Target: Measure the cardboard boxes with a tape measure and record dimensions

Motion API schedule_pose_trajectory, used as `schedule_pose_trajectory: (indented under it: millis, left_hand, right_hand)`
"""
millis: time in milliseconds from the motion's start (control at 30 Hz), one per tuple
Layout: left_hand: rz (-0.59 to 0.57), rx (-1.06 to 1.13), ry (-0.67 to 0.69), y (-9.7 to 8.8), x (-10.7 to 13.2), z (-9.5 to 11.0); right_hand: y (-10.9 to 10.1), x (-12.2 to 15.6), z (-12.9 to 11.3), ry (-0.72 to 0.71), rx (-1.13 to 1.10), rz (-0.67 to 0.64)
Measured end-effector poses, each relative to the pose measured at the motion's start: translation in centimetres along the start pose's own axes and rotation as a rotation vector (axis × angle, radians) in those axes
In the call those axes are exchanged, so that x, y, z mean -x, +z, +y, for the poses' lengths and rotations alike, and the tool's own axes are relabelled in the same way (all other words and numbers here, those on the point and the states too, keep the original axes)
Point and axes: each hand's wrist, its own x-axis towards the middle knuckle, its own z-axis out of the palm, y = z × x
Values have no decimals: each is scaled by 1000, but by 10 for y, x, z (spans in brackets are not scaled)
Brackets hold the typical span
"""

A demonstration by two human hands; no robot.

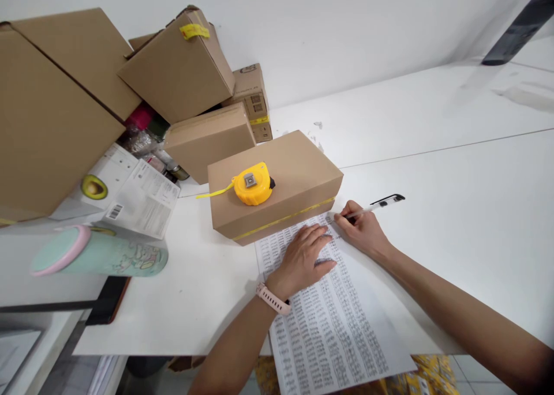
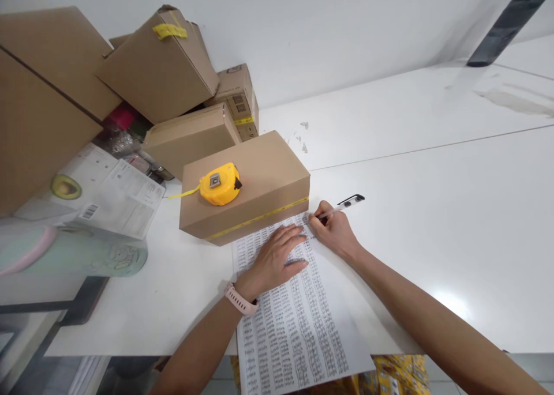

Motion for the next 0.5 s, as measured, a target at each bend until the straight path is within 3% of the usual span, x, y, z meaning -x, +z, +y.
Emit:
schedule_pose_trajectory:
  millis: [500]
  left_hand:
    - [1,7,1,1,0,0]
  right_hand:
    - [0,0,-4,12,28,20]
